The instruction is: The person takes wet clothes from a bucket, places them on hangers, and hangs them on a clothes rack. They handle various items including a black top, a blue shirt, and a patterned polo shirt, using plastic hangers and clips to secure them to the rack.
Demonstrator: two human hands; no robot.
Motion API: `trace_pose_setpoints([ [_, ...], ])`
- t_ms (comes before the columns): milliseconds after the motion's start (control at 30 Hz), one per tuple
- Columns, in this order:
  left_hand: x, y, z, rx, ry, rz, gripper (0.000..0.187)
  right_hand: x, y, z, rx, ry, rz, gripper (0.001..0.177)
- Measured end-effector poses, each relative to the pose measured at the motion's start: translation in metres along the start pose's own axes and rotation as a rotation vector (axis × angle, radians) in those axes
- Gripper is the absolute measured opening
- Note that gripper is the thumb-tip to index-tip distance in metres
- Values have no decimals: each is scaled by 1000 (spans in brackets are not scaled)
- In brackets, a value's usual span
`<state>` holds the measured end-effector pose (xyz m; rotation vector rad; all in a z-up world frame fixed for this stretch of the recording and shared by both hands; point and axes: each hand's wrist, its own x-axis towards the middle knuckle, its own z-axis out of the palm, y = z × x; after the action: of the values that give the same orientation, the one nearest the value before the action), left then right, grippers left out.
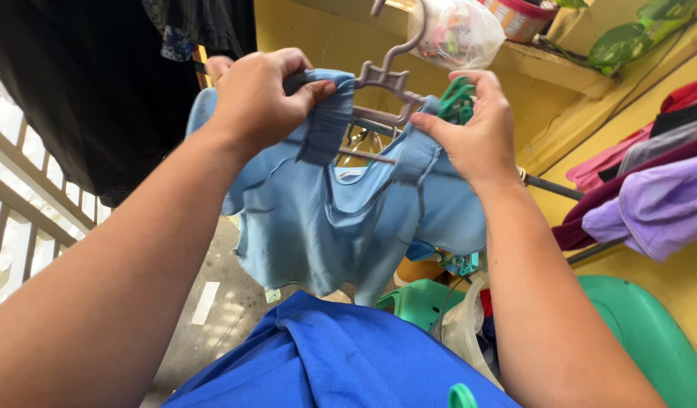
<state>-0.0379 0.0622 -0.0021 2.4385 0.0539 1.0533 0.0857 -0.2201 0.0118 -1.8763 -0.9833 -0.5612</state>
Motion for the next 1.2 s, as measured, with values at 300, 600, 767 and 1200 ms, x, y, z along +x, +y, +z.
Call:
trace_pose_setpoints([
  [300,-18,22,28,167,-97,-193,46,8,4,-14,655,174,171,30],
  [600,-23,56,24,141,-365,-285,44,2,-41,55,509,-197,207,24],
  [767,-26,51,21,131,-440,-264,48,4,-37,59,343,-300,309,20],
  [1200,-21,30,44,7,-387,-217,31,-16,-40,68,-218,-217,-160,24],
])
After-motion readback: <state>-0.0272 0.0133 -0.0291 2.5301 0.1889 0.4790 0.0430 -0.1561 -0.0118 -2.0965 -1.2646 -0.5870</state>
